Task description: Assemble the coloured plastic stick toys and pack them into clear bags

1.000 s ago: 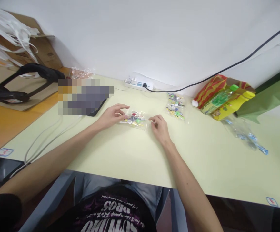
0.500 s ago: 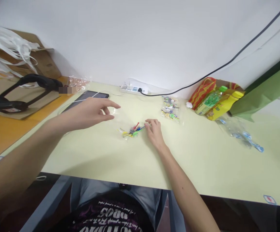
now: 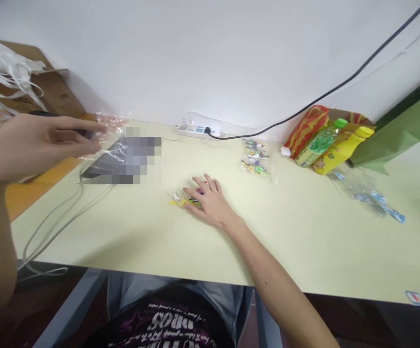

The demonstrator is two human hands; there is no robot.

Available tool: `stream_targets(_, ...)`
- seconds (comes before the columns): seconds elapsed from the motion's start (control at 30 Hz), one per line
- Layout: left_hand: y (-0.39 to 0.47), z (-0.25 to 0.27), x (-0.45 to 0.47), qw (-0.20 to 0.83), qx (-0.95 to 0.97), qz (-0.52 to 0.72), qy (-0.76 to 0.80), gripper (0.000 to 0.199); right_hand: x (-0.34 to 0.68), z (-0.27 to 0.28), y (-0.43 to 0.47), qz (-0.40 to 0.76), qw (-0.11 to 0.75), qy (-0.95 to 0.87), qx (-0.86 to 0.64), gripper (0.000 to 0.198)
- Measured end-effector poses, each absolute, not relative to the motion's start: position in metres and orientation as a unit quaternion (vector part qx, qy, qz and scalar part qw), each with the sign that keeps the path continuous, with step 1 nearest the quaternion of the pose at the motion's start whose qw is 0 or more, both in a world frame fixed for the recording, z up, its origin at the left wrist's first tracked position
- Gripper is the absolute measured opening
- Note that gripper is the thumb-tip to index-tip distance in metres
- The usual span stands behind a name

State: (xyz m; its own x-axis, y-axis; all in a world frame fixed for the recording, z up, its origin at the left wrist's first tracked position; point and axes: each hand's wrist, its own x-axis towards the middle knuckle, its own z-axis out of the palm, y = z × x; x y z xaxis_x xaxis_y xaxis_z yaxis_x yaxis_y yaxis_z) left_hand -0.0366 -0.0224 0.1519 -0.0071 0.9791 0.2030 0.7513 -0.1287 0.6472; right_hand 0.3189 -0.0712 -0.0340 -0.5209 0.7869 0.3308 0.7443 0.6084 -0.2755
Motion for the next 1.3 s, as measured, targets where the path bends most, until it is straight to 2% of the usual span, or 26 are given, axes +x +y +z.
stream_targets(0.07, -0.015, 0.138, -0.033, 0.122, 0.7, 0.312, 0.631, 0.053, 0.318, -0.033, -0.072, 0.054, 0.203, -0.885, -0.415, 0.041)
stream_targets(0.2, 0.011, 0.079, 0.0, 0.269, 0.694, 0.352, 0.567, 0.06, 0.321, -0.029, -0.078, 0.07, 0.194, -0.899, -0.386, 0.034)
stream_targets(0.3, 0.033, 0.026, 0.023, 0.307, 0.713, 0.327, 0.539, 0.065, 0.326, -0.027, -0.087, 0.081, 0.198, -0.899, -0.382, 0.033)
stream_targets(0.37, 0.043, 0.001, 0.031, 0.279, 0.742, 0.313, 0.524, 0.063, 0.328, -0.026, -0.091, 0.092, 0.204, -0.896, -0.383, 0.034)
stream_targets(0.43, 0.048, -0.012, 0.035, 0.19, 0.788, 0.289, 0.509, 0.061, 0.328, -0.026, -0.092, 0.093, 0.221, -0.886, -0.396, 0.037)
stream_targets(0.53, 0.051, -0.014, 0.043, 0.104, 0.847, 0.257, 0.453, 0.054, 0.322, -0.027, -0.089, 0.06, 0.258, -0.858, -0.44, 0.038)
stream_targets(0.63, 0.055, -0.015, 0.06, 0.115, 0.897, 0.18, 0.386, 0.059, 0.309, -0.03, -0.088, 0.026, 0.248, -0.859, -0.447, 0.041)
stream_targets(0.77, 0.071, -0.028, 0.089, 0.143, 0.895, 0.072, 0.416, 0.071, 0.295, -0.031, -0.091, 0.013, 0.189, -0.889, -0.416, 0.048)
stream_targets(0.97, 0.111, -0.042, 0.123, 0.119, 0.879, 0.064, 0.457, 0.072, 0.295, -0.031, -0.089, 0.015, 0.17, -0.895, -0.412, 0.048)
stream_targets(1.1, 0.111, -0.033, 0.12, 0.129, 0.882, 0.124, 0.435, 0.067, 0.304, -0.029, -0.087, 0.023, 0.205, -0.891, -0.404, 0.049)
stream_targets(1.2, 0.08, -0.022, 0.096, 0.115, 0.88, 0.244, 0.39, 0.055, 0.318, -0.025, -0.086, 0.034, 0.28, -0.866, -0.412, 0.042)
stream_targets(1.3, 0.039, -0.014, 0.064, 0.145, 0.888, 0.26, 0.349, 0.045, 0.332, -0.022, -0.084, 0.053, 0.336, -0.829, -0.444, 0.035)
